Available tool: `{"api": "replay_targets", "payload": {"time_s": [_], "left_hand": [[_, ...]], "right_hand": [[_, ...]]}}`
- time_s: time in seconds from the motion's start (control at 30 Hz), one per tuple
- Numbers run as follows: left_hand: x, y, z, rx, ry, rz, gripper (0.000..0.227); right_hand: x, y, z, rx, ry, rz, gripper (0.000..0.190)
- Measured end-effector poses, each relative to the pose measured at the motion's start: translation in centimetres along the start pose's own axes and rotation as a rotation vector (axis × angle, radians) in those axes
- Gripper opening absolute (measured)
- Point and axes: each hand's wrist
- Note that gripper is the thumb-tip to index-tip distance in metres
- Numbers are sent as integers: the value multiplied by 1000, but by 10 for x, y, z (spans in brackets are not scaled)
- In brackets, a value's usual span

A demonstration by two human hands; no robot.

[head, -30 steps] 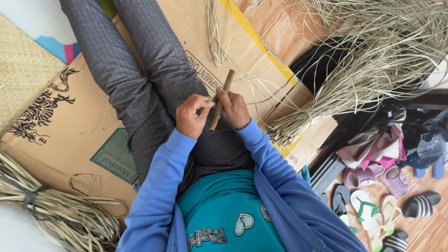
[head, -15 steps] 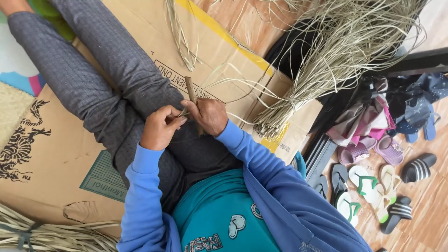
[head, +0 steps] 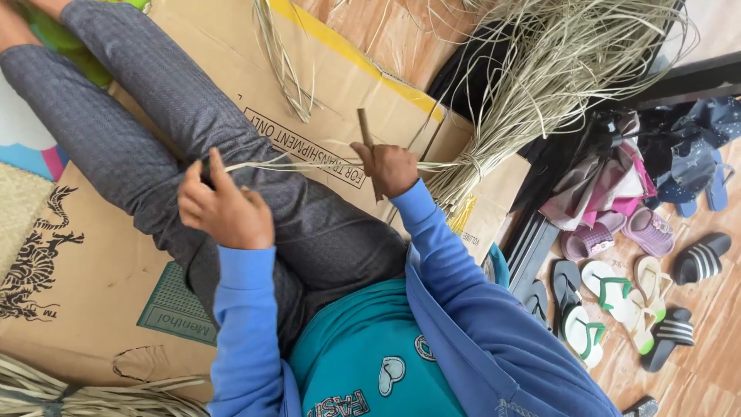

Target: A person sits on the floor and braids long strips of dried plant material, using a small wooden stick to assist in the weaving process.

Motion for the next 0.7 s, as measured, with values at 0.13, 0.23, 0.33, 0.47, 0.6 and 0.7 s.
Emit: {"api": "replay_targets", "payload": {"time_s": [0.13, 0.23, 0.33, 0.47, 0.6, 0.7], "left_hand": [[11, 1, -67, 227, -405, -7, 58], [33, -32, -82, 232, -542, 400, 25], [48, -62, -80, 325, -537, 437, 12], [46, -61, -72, 475, -465, 548, 18], [40, -49, -59, 631, -302, 713, 28], [29, -20, -62, 779, -274, 701, 28]], "right_hand": [[8, 20, 8, -165, 2, 74, 70], [14, 20, 5, -196, 95, 10, 65], [22, 12, -3, -239, 168, -85, 61], [22, 6, -1, -177, 212, -189, 60], [18, -5, -2, -197, 202, -178, 62], [9, -18, -17, -24, 96, -70, 63]]}}
Point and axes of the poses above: each hand's wrist, its own x-axis away from the middle knuckle, its own y-axis out of the back of the hand, z = x × y, and after that the axes turned 10 degrees about -z, right-handed
